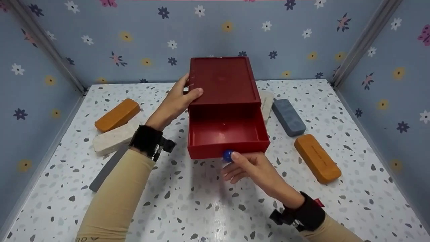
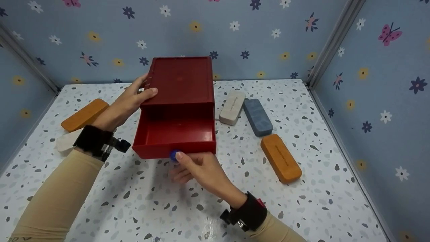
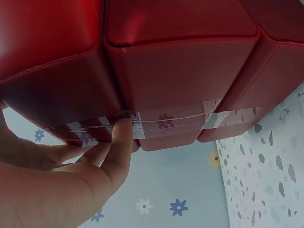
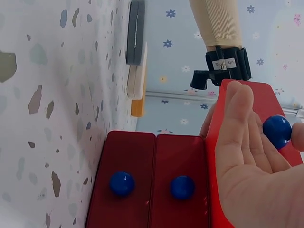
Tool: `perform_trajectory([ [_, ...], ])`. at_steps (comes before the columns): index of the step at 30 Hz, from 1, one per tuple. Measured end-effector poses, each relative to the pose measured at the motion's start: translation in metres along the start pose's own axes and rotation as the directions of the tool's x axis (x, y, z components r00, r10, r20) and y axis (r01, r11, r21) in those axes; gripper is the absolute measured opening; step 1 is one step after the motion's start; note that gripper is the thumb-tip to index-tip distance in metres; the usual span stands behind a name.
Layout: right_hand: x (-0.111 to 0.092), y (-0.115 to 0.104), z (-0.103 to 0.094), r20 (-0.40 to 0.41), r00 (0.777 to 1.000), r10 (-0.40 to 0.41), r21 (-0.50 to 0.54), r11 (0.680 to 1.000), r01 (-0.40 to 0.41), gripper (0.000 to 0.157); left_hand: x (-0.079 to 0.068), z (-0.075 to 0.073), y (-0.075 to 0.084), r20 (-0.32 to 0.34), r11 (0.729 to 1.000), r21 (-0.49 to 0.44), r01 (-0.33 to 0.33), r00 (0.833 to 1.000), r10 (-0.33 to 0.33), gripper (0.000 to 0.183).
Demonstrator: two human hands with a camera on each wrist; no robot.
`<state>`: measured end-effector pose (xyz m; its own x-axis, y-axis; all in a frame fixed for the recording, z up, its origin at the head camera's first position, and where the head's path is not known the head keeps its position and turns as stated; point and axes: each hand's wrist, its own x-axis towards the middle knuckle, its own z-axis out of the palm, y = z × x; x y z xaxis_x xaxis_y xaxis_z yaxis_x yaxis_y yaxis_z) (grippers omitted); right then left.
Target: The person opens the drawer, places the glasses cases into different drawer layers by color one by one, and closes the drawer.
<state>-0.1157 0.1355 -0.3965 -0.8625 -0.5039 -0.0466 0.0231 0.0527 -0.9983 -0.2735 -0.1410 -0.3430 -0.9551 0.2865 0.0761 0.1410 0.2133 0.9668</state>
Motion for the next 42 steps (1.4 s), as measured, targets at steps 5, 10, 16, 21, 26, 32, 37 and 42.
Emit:
perform_trajectory([
  [5, -0.009, 0.001, -0.018, 0.146, 0.989, -0.032, -0.133, 0.990, 0.052, 0.038, -0.001, 0.002, 0.000, 0.002, 1.000, -0.017, -0.005, 1.000, 0.005, 0.079],
  [10, -0.030, -0.005, -0.064, 0.336, 0.941, -0.030, -0.366, 0.917, 0.160, 0.023, 0.001, 0.003, 0.004, -0.002, 1.000, -0.005, -0.006, 1.000, 0.006, 0.081],
  [16, -0.052, -0.011, -0.116, 0.152, 0.988, -0.034, -0.612, 0.782, 0.121, 0.014, 0.001, 0.002, 0.005, 0.012, 1.000, -0.006, -0.029, 1.000, 0.029, 0.079],
  [21, -0.062, -0.002, -0.138, -0.082, 0.989, -0.123, -0.798, 0.603, 0.009, 0.015, 0.001, 0.002, 0.003, 0.011, 1.000, -0.012, -0.029, 1.000, 0.029, 0.080],
  [26, -0.066, 0.019, -0.153, -0.151, 0.959, -0.239, -0.901, 0.433, -0.034, 0.035, 0.001, 0.003, 0.002, -0.002, 1.000, -0.004, -0.010, 1.000, 0.010, 0.083],
  [32, -0.075, 0.034, -0.168, -0.267, 0.947, -0.176, -0.912, 0.363, -0.190, 0.060, 0.001, 0.003, 0.001, -0.015, 1.000, 0.008, 0.001, 1.000, -0.001, 0.084],
  [37, -0.083, 0.043, -0.177, -0.351, 0.936, -0.020, -0.890, 0.317, -0.327, 0.075, 0.001, 0.002, 0.000, -0.017, 1.000, 0.002, 0.001, 1.000, -0.001, 0.084],
  [42, -0.087, 0.049, -0.183, -0.395, 0.915, 0.080, -0.868, 0.293, -0.400, 0.088, 0.000, 0.000, -0.001, -0.003, 1.000, -0.011, -0.010, 1.000, 0.010, 0.081],
])
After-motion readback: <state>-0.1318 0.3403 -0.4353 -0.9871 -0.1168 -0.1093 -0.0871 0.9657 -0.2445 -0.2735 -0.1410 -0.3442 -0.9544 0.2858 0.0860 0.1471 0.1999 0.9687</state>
